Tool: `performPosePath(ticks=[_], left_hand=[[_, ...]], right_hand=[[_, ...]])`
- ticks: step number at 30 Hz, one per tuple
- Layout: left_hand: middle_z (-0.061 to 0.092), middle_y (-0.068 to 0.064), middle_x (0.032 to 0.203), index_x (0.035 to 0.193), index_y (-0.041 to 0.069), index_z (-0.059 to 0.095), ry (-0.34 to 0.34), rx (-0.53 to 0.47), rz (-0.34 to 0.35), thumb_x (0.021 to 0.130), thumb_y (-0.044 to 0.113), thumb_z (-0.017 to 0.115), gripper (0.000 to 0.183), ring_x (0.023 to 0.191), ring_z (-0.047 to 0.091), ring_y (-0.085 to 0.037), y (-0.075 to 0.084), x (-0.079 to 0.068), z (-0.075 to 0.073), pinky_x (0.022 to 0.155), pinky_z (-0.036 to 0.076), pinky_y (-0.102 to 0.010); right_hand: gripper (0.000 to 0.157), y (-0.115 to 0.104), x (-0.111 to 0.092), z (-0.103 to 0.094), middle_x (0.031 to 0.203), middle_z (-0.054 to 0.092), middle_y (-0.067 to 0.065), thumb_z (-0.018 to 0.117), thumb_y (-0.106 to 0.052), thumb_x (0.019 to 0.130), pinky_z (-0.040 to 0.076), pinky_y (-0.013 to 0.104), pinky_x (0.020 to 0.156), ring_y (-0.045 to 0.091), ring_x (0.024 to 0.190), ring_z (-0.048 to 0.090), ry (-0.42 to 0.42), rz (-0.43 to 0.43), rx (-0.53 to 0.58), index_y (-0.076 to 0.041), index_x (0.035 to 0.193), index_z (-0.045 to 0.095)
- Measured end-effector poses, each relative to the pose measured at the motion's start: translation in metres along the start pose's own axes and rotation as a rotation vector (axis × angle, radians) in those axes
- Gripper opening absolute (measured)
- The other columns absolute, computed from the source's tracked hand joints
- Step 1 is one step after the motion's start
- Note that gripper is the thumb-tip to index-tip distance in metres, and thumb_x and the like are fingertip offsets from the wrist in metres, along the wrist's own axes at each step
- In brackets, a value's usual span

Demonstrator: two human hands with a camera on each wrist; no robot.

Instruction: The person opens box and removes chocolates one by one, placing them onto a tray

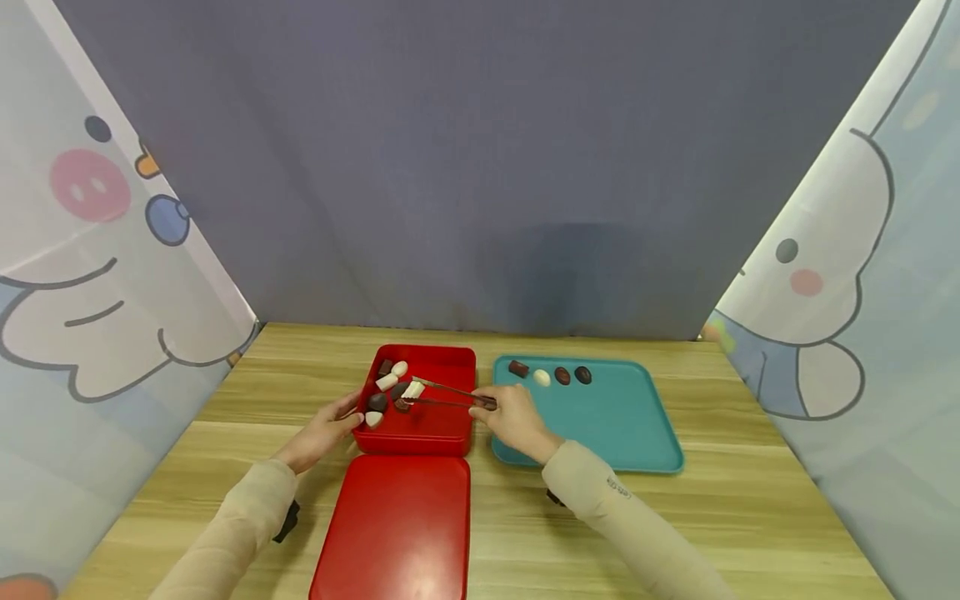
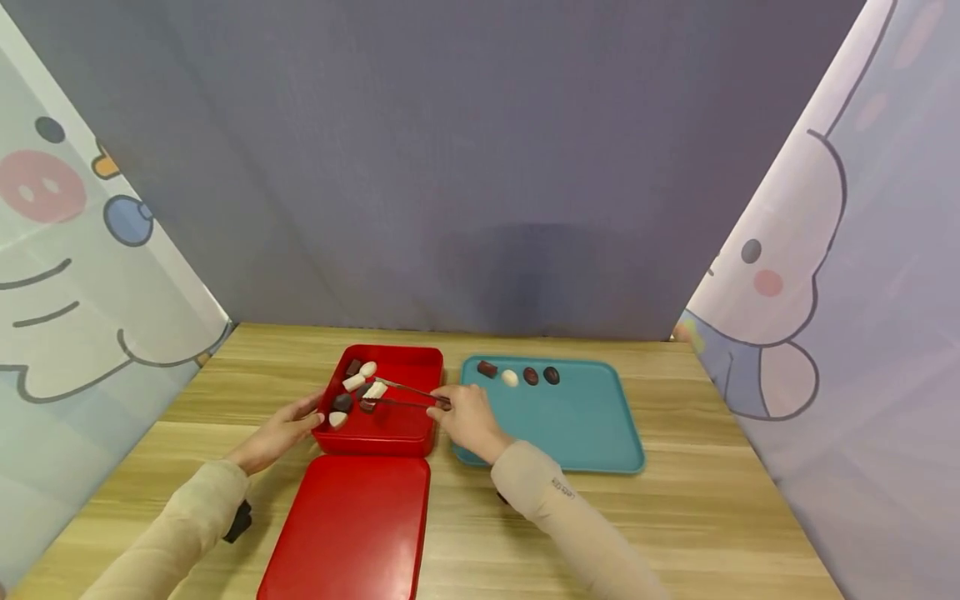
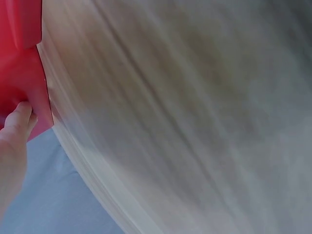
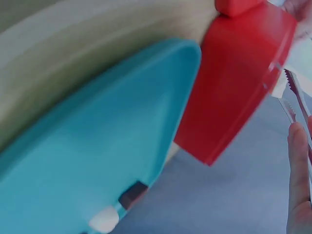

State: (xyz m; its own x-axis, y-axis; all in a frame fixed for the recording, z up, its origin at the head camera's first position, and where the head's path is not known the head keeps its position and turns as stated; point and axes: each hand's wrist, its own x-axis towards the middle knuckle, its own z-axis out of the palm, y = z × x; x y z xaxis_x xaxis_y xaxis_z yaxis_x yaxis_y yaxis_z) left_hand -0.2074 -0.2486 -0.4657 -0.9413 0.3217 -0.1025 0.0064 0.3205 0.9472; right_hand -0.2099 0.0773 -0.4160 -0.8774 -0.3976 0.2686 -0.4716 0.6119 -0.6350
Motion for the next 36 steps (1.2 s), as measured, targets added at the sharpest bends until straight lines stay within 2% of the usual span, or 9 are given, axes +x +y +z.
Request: performPosePath(ticks=[4,12,21,25,28,33,36], left_hand=[[0.012,-0.025,0.15,0.147,0.0,0.01,-0.011,-0.014,0.003,0.098,0.016,0.042,0.06,0.137,0.017,-0.039,-0.002,0.002,0.0,0.107,0.024,-0.054],[0.013,-0.024,0.15,0.147,0.0,0.012,-0.003,-0.031,0.004,0.098,0.015,0.041,0.058,0.136,0.019,-0.039,-0.006,0.001,0.003,0.108,0.024,-0.054],[0.008,-0.024,0.151,0.147,0.002,0.007,-0.016,-0.033,-0.002,0.099,0.02,0.04,0.061,0.137,0.014,-0.04,-0.003,-0.003,-0.001,0.109,0.022,-0.052],[0.008,-0.024,0.151,0.147,0.002,0.007,-0.016,-0.042,-0.008,0.099,0.018,0.039,0.06,0.137,0.015,-0.04,-0.001,-0.002,-0.001,0.109,0.022,-0.053],[0.007,-0.024,0.151,0.147,0.002,0.007,-0.021,-0.049,-0.017,0.099,0.017,0.039,0.059,0.137,0.014,-0.04,-0.001,-0.002,-0.001,0.109,0.021,-0.054],[0.006,-0.024,0.151,0.147,0.002,0.007,-0.026,-0.051,-0.01,0.1,0.018,0.039,0.06,0.137,0.013,-0.041,-0.003,-0.001,-0.001,0.108,0.021,-0.055],[0.005,-0.023,0.152,0.148,0.003,0.006,-0.032,-0.052,-0.009,0.1,0.018,0.039,0.06,0.138,0.013,-0.04,-0.002,0.001,-0.002,0.109,0.021,-0.054]], right_hand=[[0.024,0.003,-0.005,-0.014,0.089,0.07,0.006,0.068,-0.015,0.083,0.049,0.016,0.06,0.012,0.075,0.064,0.052,0.02,0.018,-0.003,0.103,0.069],[0.025,0.013,-0.017,-0.048,0.084,0.07,0.003,0.072,-0.016,0.079,0.051,0.02,0.06,0.011,0.072,0.065,0.192,0.016,-0.04,-0.006,0.101,0.071],[0.028,0.031,-0.024,-0.078,0.083,0.071,0.009,0.07,-0.018,0.081,0.05,0.022,0.052,0.013,0.065,0.065,0.225,0.043,-0.1,-0.002,0.104,0.069],[0.029,0.043,-0.03,-0.085,0.087,0.071,0.011,0.069,-0.017,0.082,0.053,0.024,0.057,0.017,0.071,0.067,0.222,0.043,-0.121,0.001,0.105,0.068],[0.03,0.053,-0.036,-0.087,0.088,0.07,0.013,0.069,-0.017,0.082,0.049,0.023,0.052,0.015,0.066,0.065,0.207,0.079,-0.122,0.001,0.105,0.068],[0.033,0.066,-0.044,-0.09,0.082,0.07,0.014,0.069,-0.018,0.082,0.037,0.022,0.04,0.006,0.045,0.05,0.205,0.15,-0.126,0.001,0.108,0.066],[0.033,0.072,-0.047,-0.093,0.083,0.07,0.015,0.069,-0.017,0.082,0.032,0.023,0.038,0.007,0.039,0.042,0.201,0.183,-0.123,0.001,0.109,0.066]])
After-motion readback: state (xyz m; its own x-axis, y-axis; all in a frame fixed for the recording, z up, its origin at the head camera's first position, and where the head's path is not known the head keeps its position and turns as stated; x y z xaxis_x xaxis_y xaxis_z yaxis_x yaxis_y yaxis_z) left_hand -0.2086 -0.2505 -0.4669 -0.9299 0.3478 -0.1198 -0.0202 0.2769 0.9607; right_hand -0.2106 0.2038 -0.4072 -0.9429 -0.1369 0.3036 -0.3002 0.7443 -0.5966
